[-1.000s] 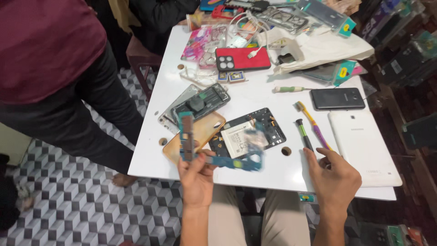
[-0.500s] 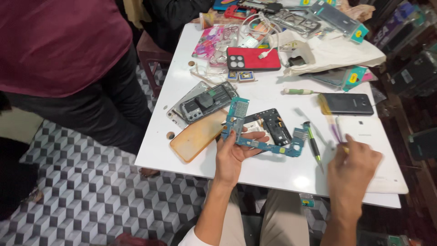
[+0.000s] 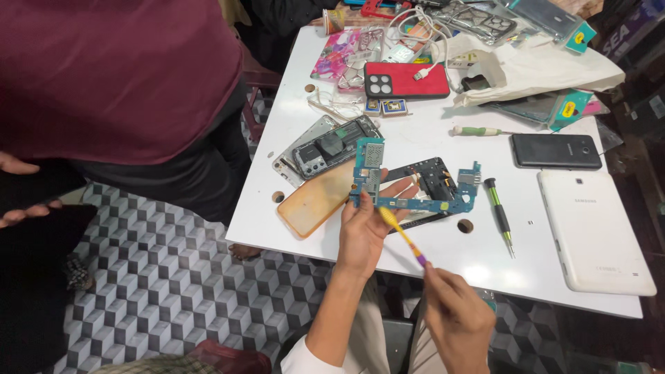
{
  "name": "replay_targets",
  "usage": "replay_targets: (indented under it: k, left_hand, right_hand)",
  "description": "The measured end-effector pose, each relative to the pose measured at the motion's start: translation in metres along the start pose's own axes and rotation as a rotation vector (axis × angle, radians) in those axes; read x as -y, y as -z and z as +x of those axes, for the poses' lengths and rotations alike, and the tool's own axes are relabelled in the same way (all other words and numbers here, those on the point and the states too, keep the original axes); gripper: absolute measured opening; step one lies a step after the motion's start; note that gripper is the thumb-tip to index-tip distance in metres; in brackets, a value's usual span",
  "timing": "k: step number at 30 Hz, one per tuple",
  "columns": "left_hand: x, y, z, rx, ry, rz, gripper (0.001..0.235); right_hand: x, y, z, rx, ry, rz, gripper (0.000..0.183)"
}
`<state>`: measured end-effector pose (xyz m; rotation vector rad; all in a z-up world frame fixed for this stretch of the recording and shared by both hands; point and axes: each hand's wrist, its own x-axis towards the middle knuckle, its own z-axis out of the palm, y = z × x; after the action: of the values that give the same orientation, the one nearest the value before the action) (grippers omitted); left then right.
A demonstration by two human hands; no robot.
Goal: The person cleans a smartphone motherboard using a toothbrush and a screwdriver. They scrub various areas of the board and use the screwdriver to adjust or inspect small components.
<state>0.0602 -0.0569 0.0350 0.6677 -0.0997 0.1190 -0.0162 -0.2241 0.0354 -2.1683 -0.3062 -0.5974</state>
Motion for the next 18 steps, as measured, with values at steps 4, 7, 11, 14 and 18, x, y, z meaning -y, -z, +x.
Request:
replay_targets:
  k: [4,7,11,14,18]
  left_hand:
    - [0.001,-0.004,-0.001,0.052,-0.032,0.029,0.055]
    - [-0.002,-0.003,0.0,0.042,-0.032,0.023,0.055]
    - [-0.002,-0.001,-0.002,0.046,-0.039,0.007,0.054]
    - [-0.003,-0.001,-0.003,0.037,-0.031,0.0,0.054]
    - [-0.004,-0.001,-0.003,0.049,-0.035,0.005,0.055]
  right_hand:
    - [0.005,-0.003,-0.004,-0.119,-0.089,-0.047,0.028]
    - [0.011,-0.003,-0.01,-0.032,0.031,-0.037,0.031]
    - [0.011,0.0,-0.009,-0.064,-0.043,-0.03,0.028]
    - [0.011,-0.002,-0.01,-0.054,0.002,-0.001,0.027]
    - [0.012,-0.003,-0.012,-0.049,-0.048,0.006,0.028]
